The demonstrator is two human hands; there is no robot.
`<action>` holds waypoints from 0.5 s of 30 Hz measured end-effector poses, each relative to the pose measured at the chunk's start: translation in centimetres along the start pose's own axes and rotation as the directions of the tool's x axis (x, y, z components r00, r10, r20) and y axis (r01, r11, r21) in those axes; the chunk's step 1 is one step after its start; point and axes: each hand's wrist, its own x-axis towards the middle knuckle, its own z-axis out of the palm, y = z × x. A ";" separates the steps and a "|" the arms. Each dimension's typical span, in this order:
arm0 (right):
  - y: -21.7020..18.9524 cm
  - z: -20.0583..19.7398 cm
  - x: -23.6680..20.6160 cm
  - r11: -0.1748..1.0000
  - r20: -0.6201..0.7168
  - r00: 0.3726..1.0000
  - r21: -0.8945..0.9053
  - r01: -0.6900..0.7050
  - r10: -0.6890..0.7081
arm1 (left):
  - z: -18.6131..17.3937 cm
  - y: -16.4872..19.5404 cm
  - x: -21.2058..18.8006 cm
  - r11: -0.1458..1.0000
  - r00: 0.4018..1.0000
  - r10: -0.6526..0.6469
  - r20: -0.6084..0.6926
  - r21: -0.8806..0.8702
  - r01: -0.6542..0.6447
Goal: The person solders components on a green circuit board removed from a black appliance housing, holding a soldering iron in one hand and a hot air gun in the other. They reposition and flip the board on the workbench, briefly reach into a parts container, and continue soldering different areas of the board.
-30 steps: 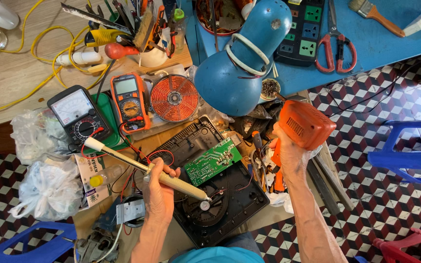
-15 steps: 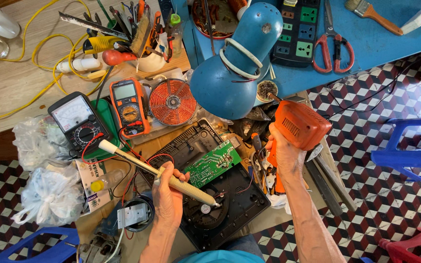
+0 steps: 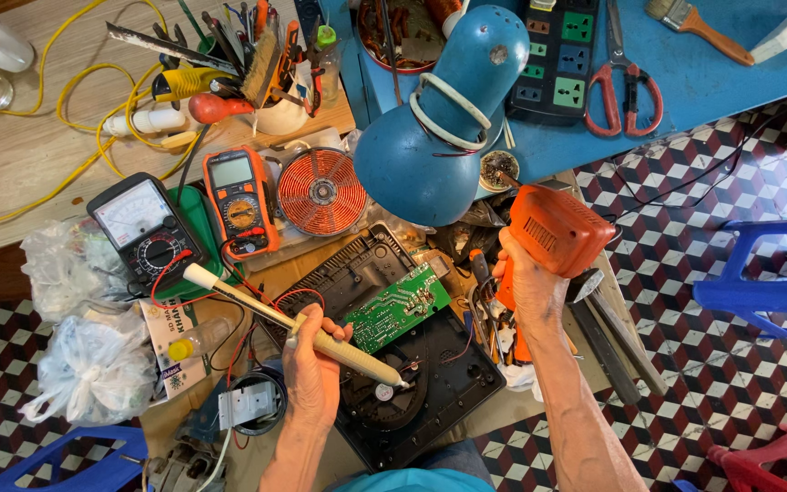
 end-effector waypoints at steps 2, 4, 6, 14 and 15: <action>0.0 0.1 0.1 1.000 0.007 1.000 -0.013 -0.011 0.011 | 0.0 0.0 0.0 1.000 1.000 0.001 0.000 0.005 -0.001; 0.1 0.1 0.1 0.999 0.021 1.000 -0.042 0.008 -0.007 | 0.0 0.0 0.0 1.000 1.000 0.006 0.008 0.002 -0.006; 0.2 0.1 0.2 1.000 0.005 1.000 -0.025 -0.006 0.006 | 0.0 0.0 0.1 1.000 1.000 0.003 0.005 0.000 -0.003; 0.4 -0.1 0.3 1.000 0.005 1.000 -0.007 0.014 -0.014 | -0.1 0.0 0.1 1.000 1.000 0.001 0.001 -0.012 -0.001; 0.4 -0.1 0.2 1.000 -0.005 1.000 -0.005 0.017 -0.017 | -0.2 0.0 0.1 1.000 1.000 0.004 -0.001 -0.016 -0.004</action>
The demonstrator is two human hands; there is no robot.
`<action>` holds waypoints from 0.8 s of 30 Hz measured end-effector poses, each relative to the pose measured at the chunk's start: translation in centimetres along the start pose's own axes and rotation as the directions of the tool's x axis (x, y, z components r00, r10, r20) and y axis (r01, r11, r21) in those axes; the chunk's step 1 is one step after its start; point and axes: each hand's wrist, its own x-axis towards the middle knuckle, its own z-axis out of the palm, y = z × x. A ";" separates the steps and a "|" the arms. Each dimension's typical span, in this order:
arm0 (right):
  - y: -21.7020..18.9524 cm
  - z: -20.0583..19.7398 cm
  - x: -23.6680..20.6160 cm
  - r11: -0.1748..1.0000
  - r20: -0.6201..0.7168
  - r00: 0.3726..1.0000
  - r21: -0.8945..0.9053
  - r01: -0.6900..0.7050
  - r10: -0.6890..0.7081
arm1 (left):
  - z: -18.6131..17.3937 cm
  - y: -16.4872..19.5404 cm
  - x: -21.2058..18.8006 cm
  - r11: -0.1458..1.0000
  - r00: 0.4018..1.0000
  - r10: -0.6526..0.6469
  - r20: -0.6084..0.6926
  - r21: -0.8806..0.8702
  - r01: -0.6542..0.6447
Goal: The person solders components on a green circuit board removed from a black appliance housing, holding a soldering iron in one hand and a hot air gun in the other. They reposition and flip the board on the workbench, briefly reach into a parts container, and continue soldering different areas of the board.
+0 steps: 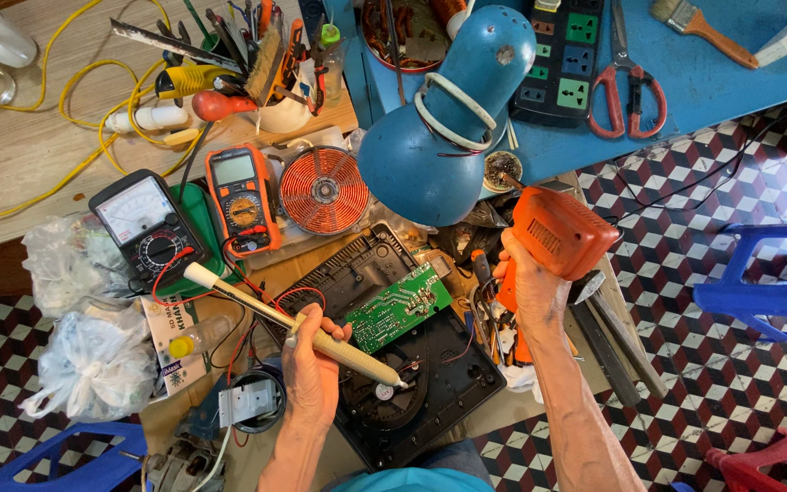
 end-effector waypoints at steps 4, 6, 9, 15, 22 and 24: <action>-0.4 0.0 -0.5 0.999 -0.008 0.999 -0.020 0.039 -0.039 | -0.4 -0.1 0.2 1.000 1.000 0.005 -0.013 -0.005 -0.005; -0.6 0.0 -0.7 0.999 -0.018 0.999 -0.013 0.040 -0.040 | -0.5 -0.2 0.3 1.000 1.000 0.004 -0.001 -0.005 -0.004; -0.8 0.2 -0.7 0.999 -0.012 0.998 -0.005 0.054 -0.054 | -0.7 -0.1 0.3 1.000 1.000 0.005 0.005 -0.005 -0.005; -0.3 0.0 -0.3 0.997 -0.014 0.997 0.005 0.075 -0.075 | -0.5 0.0 0.7 0.999 0.999 0.046 -0.005 -0.001 -0.046; 2.7 -3.3 -3.9 0.979 0.173 0.974 -0.120 0.165 -0.143 | -2.6 0.3 4.2 0.980 0.979 0.171 -0.108 -0.086 -0.180; 4.3 -4.4 -6.9 0.956 0.218 0.975 -0.276 0.098 -0.037 | -3.2 0.4 5.2 0.973 0.973 0.207 -0.103 -0.086 -0.216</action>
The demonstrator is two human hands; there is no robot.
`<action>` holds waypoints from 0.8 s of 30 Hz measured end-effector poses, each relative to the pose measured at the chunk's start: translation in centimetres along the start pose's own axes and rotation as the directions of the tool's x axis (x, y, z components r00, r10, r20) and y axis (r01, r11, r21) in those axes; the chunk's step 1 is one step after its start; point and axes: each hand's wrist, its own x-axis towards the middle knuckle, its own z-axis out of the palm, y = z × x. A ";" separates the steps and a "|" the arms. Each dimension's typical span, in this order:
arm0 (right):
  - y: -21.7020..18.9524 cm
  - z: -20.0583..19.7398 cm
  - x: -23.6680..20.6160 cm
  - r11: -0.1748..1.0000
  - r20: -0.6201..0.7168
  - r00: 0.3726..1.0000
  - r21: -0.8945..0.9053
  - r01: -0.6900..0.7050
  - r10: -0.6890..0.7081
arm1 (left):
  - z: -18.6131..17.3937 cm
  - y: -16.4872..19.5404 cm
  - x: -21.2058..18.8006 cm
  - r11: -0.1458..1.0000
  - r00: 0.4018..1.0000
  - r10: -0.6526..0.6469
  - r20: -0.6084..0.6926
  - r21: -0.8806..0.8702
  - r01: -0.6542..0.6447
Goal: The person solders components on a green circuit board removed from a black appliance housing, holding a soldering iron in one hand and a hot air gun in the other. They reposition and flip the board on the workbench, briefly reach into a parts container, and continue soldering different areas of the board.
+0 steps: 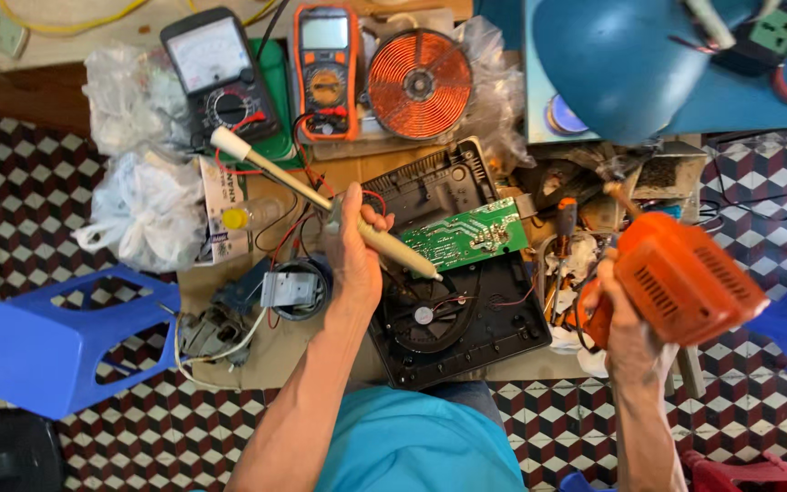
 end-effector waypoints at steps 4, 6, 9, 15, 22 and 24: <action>2.8 1.4 -4.6 0.916 0.215 0.969 -0.353 0.190 -0.119 | 0.0 -0.2 1.6 0.995 0.997 0.069 0.027 -0.070 -0.067; 3.4 2.4 -6.3 0.933 0.118 0.987 -0.355 -0.064 0.112 | 0.4 -0.5 1.7 0.994 0.995 0.099 0.018 -0.040 -0.098; 3.3 3.7 -7.4 0.928 0.088 0.971 -0.324 -0.182 0.221 | 1.4 -1.0 1.7 0.989 0.989 0.145 0.027 -0.035 -0.144; 3.4 4.8 -6.9 0.926 0.167 0.984 -0.377 0.003 0.065 | 2.9 -1.7 1.4 0.989 0.989 0.149 -0.016 -0.012 -0.149; 6.0 4.9 -5.8 0.908 0.236 0.971 -0.415 0.062 0.041 | 3.2 -1.9 1.8 0.990 0.988 0.141 0.067 -0.033 -0.139; 6.4 4.9 -5.9 0.933 0.250 0.968 -0.355 0.057 0.036 | 3.4 -2.1 1.9 0.990 0.989 0.128 0.075 -0.068 -0.123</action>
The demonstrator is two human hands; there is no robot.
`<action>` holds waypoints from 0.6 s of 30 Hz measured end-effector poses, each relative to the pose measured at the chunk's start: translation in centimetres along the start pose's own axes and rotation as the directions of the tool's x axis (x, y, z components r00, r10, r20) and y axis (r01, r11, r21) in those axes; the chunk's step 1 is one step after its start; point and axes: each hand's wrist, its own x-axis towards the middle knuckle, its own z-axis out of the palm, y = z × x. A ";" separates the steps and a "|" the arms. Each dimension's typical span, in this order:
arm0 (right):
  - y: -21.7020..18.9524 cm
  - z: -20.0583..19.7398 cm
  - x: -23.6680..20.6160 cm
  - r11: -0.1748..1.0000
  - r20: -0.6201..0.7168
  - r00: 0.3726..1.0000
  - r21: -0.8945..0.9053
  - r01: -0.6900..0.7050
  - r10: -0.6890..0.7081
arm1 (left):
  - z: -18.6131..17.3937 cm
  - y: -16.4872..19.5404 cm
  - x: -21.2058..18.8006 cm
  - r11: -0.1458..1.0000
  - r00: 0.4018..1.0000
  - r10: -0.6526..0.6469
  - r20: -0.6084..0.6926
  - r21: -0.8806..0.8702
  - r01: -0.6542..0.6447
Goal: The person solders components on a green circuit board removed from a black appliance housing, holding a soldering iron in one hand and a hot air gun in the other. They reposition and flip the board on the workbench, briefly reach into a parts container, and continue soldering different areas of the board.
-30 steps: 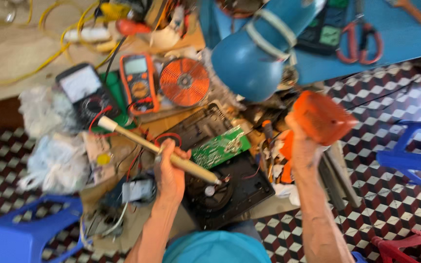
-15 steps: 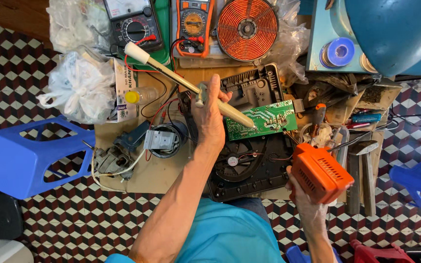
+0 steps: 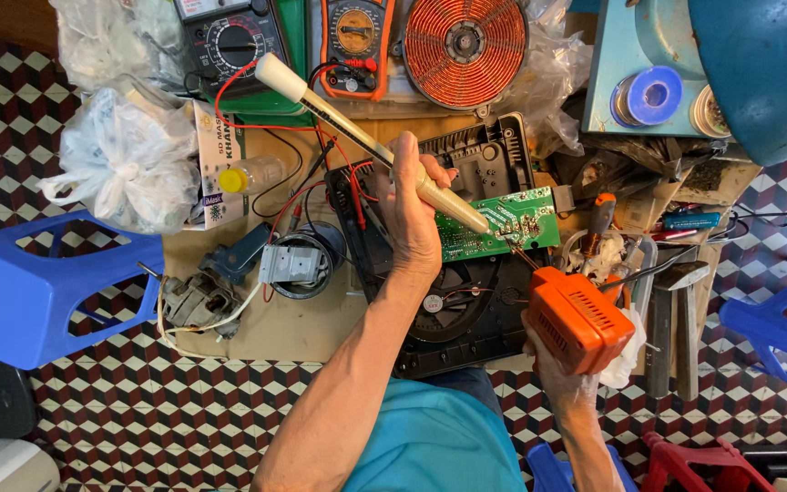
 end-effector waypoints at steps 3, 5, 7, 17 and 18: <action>0.2 0.2 0.2 0.999 0.008 0.999 -0.030 0.033 -0.033 | 0.1 -0.3 0.2 0.999 1.000 -0.021 -0.003 -0.037 0.021; 0.2 0.2 0.5 0.996 0.006 0.999 -0.087 0.036 -0.036 | 0.2 -0.5 0.4 0.997 1.000 -0.029 -0.002 -0.065 0.029; 0.2 0.3 0.8 0.990 0.000 1.000 -0.137 0.015 -0.016 | 0.1 -0.6 0.6 0.995 1.000 -0.026 0.003 -0.101 0.026; 0.5 0.4 1.7 0.979 0.001 0.997 -0.191 -0.071 0.072 | 0.1 -0.9 0.8 0.998 0.999 -0.036 -0.007 -0.057 0.036; 0.5 0.4 1.8 0.983 -0.006 0.996 -0.160 -0.086 0.086 | 0.2 -0.9 0.8 0.997 0.999 -0.043 -0.012 -0.061 0.042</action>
